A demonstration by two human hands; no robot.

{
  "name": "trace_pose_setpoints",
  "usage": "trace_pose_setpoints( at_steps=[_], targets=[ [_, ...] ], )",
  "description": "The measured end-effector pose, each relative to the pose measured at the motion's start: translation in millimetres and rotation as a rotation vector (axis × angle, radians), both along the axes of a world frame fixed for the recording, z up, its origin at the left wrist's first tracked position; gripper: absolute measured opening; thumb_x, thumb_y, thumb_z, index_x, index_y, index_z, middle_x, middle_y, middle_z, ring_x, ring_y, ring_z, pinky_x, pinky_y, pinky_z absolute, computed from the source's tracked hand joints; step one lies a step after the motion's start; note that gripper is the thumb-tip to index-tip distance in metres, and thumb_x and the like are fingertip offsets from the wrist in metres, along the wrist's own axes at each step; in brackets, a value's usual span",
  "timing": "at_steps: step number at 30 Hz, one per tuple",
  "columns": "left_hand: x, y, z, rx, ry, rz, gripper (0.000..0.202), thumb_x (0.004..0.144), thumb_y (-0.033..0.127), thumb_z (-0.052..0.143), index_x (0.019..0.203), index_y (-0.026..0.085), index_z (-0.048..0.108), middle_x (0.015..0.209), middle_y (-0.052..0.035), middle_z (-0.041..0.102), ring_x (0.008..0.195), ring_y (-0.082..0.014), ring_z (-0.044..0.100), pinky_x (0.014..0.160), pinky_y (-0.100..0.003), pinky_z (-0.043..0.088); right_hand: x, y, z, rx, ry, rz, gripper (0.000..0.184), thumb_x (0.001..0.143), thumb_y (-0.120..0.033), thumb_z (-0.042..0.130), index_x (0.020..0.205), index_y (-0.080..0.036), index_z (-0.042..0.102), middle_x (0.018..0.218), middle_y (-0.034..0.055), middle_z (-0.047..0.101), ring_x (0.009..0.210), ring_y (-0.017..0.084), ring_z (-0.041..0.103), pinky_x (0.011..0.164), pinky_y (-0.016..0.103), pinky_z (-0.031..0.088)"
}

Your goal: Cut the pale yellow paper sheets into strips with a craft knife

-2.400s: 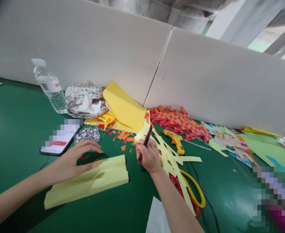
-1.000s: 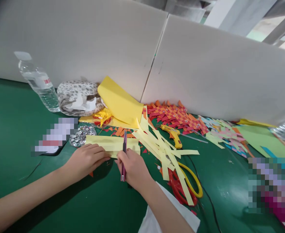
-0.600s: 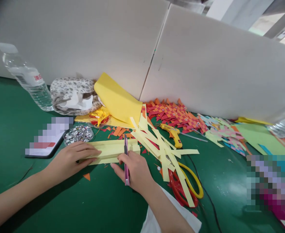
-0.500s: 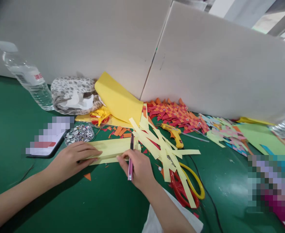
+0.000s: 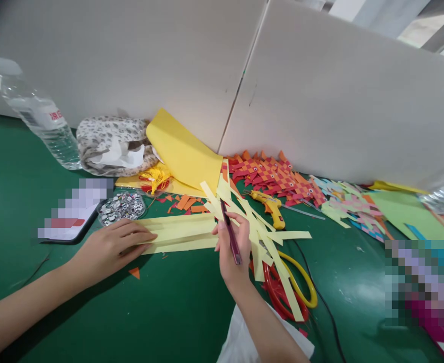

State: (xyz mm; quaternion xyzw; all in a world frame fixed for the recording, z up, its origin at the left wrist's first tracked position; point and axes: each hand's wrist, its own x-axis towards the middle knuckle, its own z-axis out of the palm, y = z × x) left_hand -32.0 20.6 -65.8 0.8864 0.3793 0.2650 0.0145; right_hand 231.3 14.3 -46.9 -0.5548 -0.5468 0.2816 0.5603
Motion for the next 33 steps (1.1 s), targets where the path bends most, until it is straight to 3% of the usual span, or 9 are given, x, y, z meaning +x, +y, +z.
trace_pose_setpoints(
  at_steps=[4,7,13,15,19,22,26,29,33],
  targets=[
    [0.4,-0.4,-0.9,0.013,0.015,0.036,0.019,0.092,0.026,0.051,0.103,0.022,0.066,0.096,-0.003,0.07,0.089,-0.0208,0.062,0.075,-0.036,0.053,1.0,2.1,-0.8,-0.057,-0.048,-0.01,0.022,0.088,-0.038,0.058,0.104,-0.022,0.059,0.079,-0.0001,0.062,0.052,0.01,0.05,0.05,0.024,0.044],
    [-1.1,-1.2,-0.7,0.035,0.015,0.067,0.019,0.091,0.025,0.052,0.105,0.022,0.064,0.099,-0.0035,0.07,0.089,-0.0209,0.062,0.076,-0.036,0.054,1.7,2.3,0.1,-0.015,-0.053,-0.028,0.026,0.09,-0.041,0.054,0.103,-0.021,0.065,0.076,0.0004,0.059,0.054,0.01,0.048,0.053,0.024,0.044],
    [-0.3,-3.0,1.5,0.058,0.065,0.063,0.024,0.092,0.025,0.05,0.113,0.021,0.06,0.111,-0.0061,0.067,0.099,-0.0233,0.061,0.083,-0.039,0.052,2.4,4.3,1.1,0.052,0.042,-0.023,0.034,0.093,-0.047,0.047,0.092,-0.019,0.068,0.056,-0.0031,0.052,0.052,0.012,0.05,0.055,0.025,0.045],
    [0.8,-2.7,1.3,0.048,0.084,0.046,0.026,0.093,0.027,0.049,0.116,0.021,0.058,0.113,-0.0061,0.066,0.102,-0.0236,0.06,0.085,-0.04,0.052,2.5,5.8,-0.7,0.055,0.063,-0.027,0.037,0.093,-0.049,0.044,0.1,-0.02,0.067,0.054,-0.0033,0.054,0.055,0.014,0.057,0.064,0.029,0.049],
    [2.0,-1.5,-0.4,-0.001,0.087,0.013,0.033,0.095,0.028,0.046,0.126,0.019,0.052,0.122,-0.0073,0.062,0.111,-0.0232,0.057,0.094,-0.042,0.049,3.4,5.9,-5.0,0.081,0.054,0.015,0.042,0.095,-0.051,0.04,0.121,-0.022,0.057,0.077,0.0024,0.07,0.066,0.017,0.067,0.073,0.036,0.053],
    [2.4,-1.3,-1.0,-0.054,0.083,-0.011,0.034,0.096,0.024,0.042,0.129,0.018,0.049,0.124,-0.0076,0.062,0.112,-0.0222,0.057,0.096,-0.041,0.049,4.2,3.0,-5.3,0.107,-0.054,0.063,0.039,0.098,-0.046,0.033,0.12,-0.022,0.056,0.08,0.004,0.073,0.078,0.02,0.07,0.084,0.04,0.051],
    [2.9,-1.5,-0.9,-0.1,0.078,-0.055,0.035,0.097,0.019,0.038,0.13,0.021,0.049,0.124,-0.0064,0.061,0.113,-0.0214,0.056,0.095,-0.041,0.049,3.0,2.2,-3.9,0.119,-0.301,0.138,0.027,0.099,-0.035,0.037,0.101,-0.023,0.061,0.093,0.0056,0.074,0.1,0.021,0.066,0.094,0.041,0.047],
    [3.3,-1.3,-0.7,-0.129,0.056,-0.067,0.035,0.096,0.018,0.037,0.128,0.021,0.051,0.122,-0.0072,0.062,0.112,-0.0217,0.056,0.094,-0.04,0.049,0.9,5.6,-5.4,0.153,-0.53,0.242,0.011,0.093,-0.029,0.051,0.099,-0.024,0.058,0.103,0.0053,0.072,0.099,0.022,0.066,0.102,0.047,0.039],
    [3.8,-1.9,1.9,-0.178,-0.003,-0.055,0.033,0.096,0.024,0.04,0.127,0.019,0.051,0.118,-0.0095,0.063,0.109,-0.0223,0.057,0.094,-0.04,0.049,-0.5,8.7,-8.1,0.194,-0.712,0.328,0.017,0.088,-0.025,0.06,0.105,-0.025,0.057,0.091,0.0036,0.071,0.089,0.023,0.067,0.101,0.052,0.037]
  ],
)
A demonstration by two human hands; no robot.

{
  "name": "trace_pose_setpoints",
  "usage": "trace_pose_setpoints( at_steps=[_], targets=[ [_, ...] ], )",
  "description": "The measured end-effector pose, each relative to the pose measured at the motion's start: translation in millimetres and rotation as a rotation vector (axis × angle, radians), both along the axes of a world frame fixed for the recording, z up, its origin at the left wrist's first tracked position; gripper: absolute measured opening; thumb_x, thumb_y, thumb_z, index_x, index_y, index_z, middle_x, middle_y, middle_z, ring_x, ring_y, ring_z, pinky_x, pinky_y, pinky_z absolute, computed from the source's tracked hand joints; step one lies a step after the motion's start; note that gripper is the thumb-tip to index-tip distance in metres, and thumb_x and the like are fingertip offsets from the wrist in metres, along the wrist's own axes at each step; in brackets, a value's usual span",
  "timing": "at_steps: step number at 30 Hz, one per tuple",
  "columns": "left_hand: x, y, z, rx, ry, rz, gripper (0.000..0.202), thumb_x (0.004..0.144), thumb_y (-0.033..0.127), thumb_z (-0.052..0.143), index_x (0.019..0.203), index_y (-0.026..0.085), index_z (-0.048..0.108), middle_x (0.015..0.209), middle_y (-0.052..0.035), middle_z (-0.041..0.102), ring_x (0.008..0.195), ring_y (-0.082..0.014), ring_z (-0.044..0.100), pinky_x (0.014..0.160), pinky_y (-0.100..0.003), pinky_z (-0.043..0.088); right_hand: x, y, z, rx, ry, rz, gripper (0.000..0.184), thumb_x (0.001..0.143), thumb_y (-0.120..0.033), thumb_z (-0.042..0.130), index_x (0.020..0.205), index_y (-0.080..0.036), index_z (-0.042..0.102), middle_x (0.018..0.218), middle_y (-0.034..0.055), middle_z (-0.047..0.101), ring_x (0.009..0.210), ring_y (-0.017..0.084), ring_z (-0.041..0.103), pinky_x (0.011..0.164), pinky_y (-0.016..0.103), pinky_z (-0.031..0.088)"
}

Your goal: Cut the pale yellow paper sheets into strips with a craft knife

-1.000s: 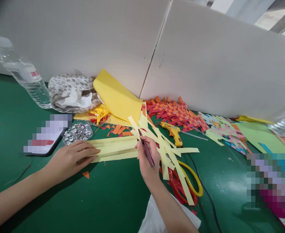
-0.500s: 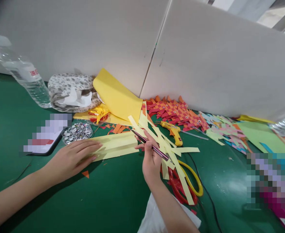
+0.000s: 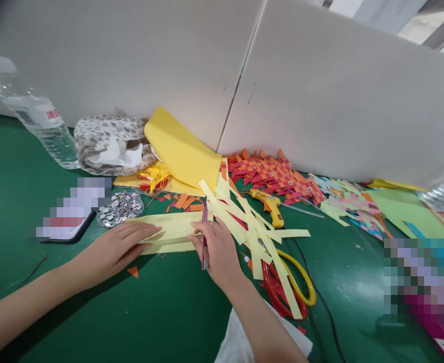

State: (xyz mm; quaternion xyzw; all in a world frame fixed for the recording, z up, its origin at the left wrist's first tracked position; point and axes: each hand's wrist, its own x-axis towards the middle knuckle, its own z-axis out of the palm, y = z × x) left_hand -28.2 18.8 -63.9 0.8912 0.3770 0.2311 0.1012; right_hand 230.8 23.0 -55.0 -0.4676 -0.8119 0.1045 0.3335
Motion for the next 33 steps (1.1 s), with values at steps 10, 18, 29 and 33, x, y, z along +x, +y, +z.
trace_pose_setpoints(
  at_steps=[10,18,29,33],
  targets=[
    [-0.6,0.2,3.8,-0.155,-0.116,0.07,0.03,0.097,0.03,0.04,0.124,0.022,0.051,0.119,-0.0069,0.062,0.109,-0.0188,0.058,0.091,-0.033,0.051,0.9,-0.9,1.5,-0.121,0.052,-0.05,0.012,0.084,-0.022,0.066,0.094,-0.024,0.059,0.089,0.0037,0.07,0.087,0.023,0.065,0.081,0.04,0.05],
    [-2.0,1.6,-5.5,-0.047,-0.094,0.058,0.027,0.095,0.029,0.047,0.119,0.02,0.054,0.109,-0.0076,0.065,0.103,-0.0203,0.06,0.087,-0.035,0.052,1.1,-2.6,0.0,-0.098,0.094,-0.071,0.012,0.084,-0.026,0.065,0.094,-0.024,0.058,0.097,0.0055,0.07,0.09,0.024,0.066,0.083,0.042,0.05],
    [-0.6,-0.3,-2.0,0.063,-0.015,0.032,0.029,0.093,0.018,0.043,0.118,0.022,0.058,0.106,-0.0076,0.065,0.094,-0.0194,0.06,0.079,-0.033,0.052,12.3,-7.5,15.3,-0.193,0.807,-0.199,0.041,0.094,-0.049,0.041,0.094,-0.019,0.069,0.055,-0.0008,0.055,0.053,0.016,0.055,0.051,0.029,0.045],
    [1.3,-0.9,-2.2,0.094,-0.004,0.085,0.027,0.094,0.02,0.043,0.115,0.023,0.06,0.102,-0.0066,0.065,0.092,-0.0198,0.06,0.077,-0.033,0.051,10.2,-4.0,19.0,-0.415,0.936,-0.149,0.016,0.087,-0.038,0.06,0.087,-0.023,0.058,0.053,-0.0057,0.059,0.047,0.013,0.055,0.056,0.029,0.049]
  ],
)
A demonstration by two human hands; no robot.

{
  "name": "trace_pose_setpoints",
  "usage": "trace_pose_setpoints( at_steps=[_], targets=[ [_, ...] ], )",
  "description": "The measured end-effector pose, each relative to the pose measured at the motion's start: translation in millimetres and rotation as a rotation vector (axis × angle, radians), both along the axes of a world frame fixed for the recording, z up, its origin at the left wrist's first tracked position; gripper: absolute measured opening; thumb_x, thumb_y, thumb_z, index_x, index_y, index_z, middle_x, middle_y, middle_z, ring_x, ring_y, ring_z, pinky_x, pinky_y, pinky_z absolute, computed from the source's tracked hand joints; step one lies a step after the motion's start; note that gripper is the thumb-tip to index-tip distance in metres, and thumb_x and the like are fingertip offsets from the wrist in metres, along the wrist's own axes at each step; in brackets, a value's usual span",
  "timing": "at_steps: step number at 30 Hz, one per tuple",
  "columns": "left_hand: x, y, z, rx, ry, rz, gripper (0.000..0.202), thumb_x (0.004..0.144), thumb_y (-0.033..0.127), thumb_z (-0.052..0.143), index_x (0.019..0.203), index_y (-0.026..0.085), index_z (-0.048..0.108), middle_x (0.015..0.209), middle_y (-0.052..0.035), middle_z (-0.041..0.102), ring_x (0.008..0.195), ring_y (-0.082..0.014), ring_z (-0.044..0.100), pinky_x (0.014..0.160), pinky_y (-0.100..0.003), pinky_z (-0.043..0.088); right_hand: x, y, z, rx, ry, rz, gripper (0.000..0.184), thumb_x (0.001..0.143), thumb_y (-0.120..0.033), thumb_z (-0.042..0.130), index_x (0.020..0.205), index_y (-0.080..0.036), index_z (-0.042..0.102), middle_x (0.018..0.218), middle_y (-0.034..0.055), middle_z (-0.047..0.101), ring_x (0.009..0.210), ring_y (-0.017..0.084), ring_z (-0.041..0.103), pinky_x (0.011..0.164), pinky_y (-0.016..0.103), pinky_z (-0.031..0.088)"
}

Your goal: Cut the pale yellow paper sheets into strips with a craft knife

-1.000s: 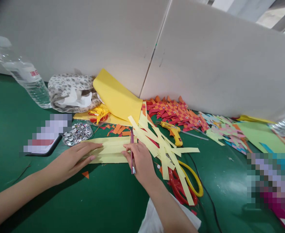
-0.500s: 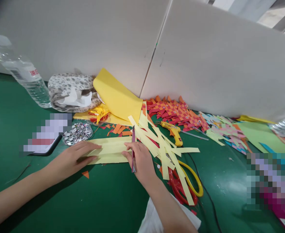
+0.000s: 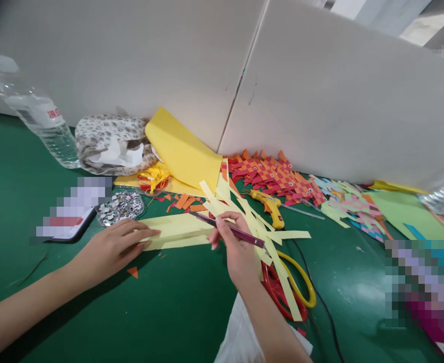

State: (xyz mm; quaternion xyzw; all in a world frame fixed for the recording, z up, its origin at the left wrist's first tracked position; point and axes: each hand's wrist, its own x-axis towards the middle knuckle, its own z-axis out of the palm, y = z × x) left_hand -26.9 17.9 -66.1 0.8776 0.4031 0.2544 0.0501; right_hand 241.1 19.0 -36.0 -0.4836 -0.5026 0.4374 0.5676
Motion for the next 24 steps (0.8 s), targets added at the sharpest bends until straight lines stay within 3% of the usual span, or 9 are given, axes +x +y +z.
trace_pose_setpoints(
  at_steps=[4,8,12,24],
  targets=[
    [1.3,0.1,0.7,-0.007,-0.003,0.009,0.026,0.094,0.021,0.045,0.115,0.023,0.06,0.1,-0.006,0.065,0.091,-0.0198,0.059,0.076,-0.033,0.051,-1.3,1.7,-0.4,-0.08,0.064,0.096,0.019,0.077,-0.032,0.072,0.077,-0.022,0.056,0.06,-0.0029,0.066,0.054,0.013,0.06,0.055,0.026,0.05],
    [0.5,0.4,1.6,-0.026,-0.011,-0.013,0.027,0.094,0.022,0.045,0.116,0.023,0.06,0.1,-0.0062,0.065,0.092,-0.0198,0.059,0.076,-0.033,0.051,-1.6,4.0,0.6,-0.076,0.092,0.075,0.02,0.069,-0.034,0.077,0.069,-0.019,0.063,0.055,-0.002,0.062,0.05,0.013,0.057,0.051,0.026,0.049],
    [-1.0,0.4,0.9,-0.024,-0.019,-0.01,0.026,0.095,0.024,0.045,0.115,0.023,0.061,0.099,-0.0068,0.065,0.091,-0.0196,0.059,0.075,-0.032,0.051,-3.8,4.0,1.7,-0.098,0.077,0.053,0.023,0.071,-0.039,0.074,0.068,-0.018,0.065,0.052,-0.0011,0.061,0.047,0.013,0.057,0.049,0.027,0.049],
    [-2.1,2.6,-3.0,-0.032,-0.002,-0.019,0.025,0.095,0.026,0.047,0.116,0.024,0.059,0.101,-0.0067,0.064,0.094,-0.0217,0.057,0.077,-0.035,0.05,-23.2,0.0,-2.3,-0.218,-0.093,0.161,0.028,0.071,-0.042,0.075,0.071,-0.017,0.063,0.062,0.0023,0.069,0.054,0.014,0.065,0.056,0.026,0.054]
  ],
)
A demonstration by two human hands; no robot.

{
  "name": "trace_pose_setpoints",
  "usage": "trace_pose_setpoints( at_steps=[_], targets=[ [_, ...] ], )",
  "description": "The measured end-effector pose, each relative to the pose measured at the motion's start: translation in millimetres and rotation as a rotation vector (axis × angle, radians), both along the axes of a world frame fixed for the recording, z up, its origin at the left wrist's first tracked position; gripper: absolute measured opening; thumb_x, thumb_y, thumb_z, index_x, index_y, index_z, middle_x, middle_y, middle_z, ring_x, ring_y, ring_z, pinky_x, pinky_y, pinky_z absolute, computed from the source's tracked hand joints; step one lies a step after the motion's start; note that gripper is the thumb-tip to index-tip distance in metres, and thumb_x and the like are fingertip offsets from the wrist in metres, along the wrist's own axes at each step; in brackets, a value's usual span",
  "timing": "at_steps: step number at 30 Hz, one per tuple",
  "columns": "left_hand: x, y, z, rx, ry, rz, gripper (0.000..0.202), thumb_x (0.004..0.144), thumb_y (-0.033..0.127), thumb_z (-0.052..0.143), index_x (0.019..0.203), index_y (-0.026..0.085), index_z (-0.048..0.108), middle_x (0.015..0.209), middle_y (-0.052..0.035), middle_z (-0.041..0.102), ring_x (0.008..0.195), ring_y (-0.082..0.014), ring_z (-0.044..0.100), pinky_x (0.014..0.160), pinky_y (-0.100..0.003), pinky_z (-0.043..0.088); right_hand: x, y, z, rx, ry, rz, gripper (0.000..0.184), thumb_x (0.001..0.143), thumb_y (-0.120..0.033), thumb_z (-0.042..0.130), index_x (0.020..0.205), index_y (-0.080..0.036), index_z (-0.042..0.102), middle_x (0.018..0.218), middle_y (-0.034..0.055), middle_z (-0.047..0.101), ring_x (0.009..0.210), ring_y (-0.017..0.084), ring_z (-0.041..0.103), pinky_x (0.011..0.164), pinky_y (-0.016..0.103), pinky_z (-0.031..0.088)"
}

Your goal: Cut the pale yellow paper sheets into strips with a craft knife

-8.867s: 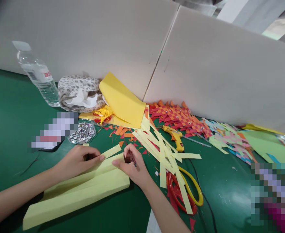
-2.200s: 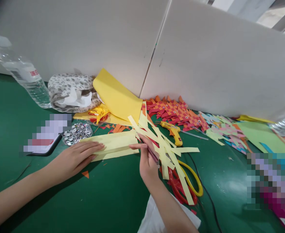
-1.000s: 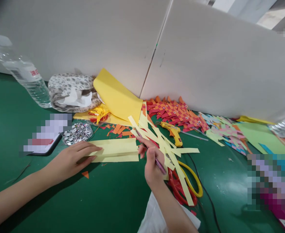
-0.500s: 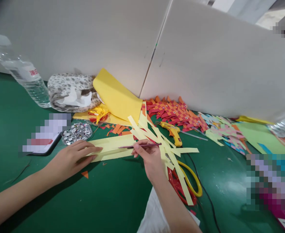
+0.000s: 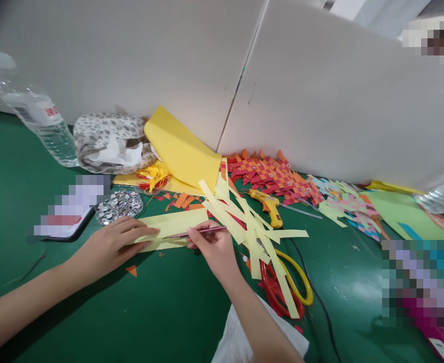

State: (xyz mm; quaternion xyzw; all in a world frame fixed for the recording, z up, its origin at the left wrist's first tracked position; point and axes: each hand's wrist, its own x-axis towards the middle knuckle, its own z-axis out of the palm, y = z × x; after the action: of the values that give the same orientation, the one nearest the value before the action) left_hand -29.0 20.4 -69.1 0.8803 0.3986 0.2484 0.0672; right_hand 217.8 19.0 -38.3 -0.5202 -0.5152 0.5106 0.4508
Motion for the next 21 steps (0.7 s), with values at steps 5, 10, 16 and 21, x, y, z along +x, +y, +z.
trace_pose_setpoints(
  at_steps=[5,10,16,21],
  targets=[
    [-0.4,-0.1,0.1,-0.006,0.013,0.009,0.026,0.094,0.024,0.048,0.118,0.025,0.058,0.102,-0.0064,0.064,0.095,-0.0217,0.057,0.078,-0.035,0.05,1.1,1.7,-3.0,-0.026,0.009,-0.034,0.029,0.07,-0.042,0.076,0.071,-0.016,0.063,0.06,0.0022,0.069,0.053,0.015,0.066,0.057,0.027,0.055],
    [-0.9,0.0,-0.2,-0.007,0.008,-0.004,0.026,0.095,0.024,0.047,0.118,0.025,0.058,0.103,-0.0059,0.065,0.095,-0.0215,0.056,0.078,-0.035,0.05,10.7,4.8,-5.2,-0.018,0.054,-0.153,0.029,0.065,-0.039,0.08,0.069,-0.017,0.062,0.055,0.0007,0.067,0.05,0.015,0.064,0.053,0.025,0.052],
    [-0.8,0.2,0.4,-0.011,0.01,-0.004,0.026,0.095,0.024,0.046,0.118,0.025,0.058,0.103,-0.0057,0.064,0.096,-0.0213,0.056,0.079,-0.035,0.049,20.1,7.2,-2.2,-0.015,0.063,-0.245,0.027,0.064,-0.037,0.08,0.065,-0.017,0.061,0.052,-0.0009,0.065,0.048,0.012,0.06,0.051,0.022,0.047],
    [-0.9,0.1,0.3,-0.005,0.005,-0.013,0.026,0.095,0.024,0.047,0.118,0.024,0.058,0.102,-0.0054,0.064,0.095,-0.0209,0.056,0.078,-0.034,0.049,30.4,11.2,-3.3,-0.017,0.033,-0.312,0.024,0.064,-0.033,0.078,0.062,-0.017,0.06,0.05,-0.0019,0.063,0.047,0.011,0.057,0.049,0.02,0.044]
  ],
)
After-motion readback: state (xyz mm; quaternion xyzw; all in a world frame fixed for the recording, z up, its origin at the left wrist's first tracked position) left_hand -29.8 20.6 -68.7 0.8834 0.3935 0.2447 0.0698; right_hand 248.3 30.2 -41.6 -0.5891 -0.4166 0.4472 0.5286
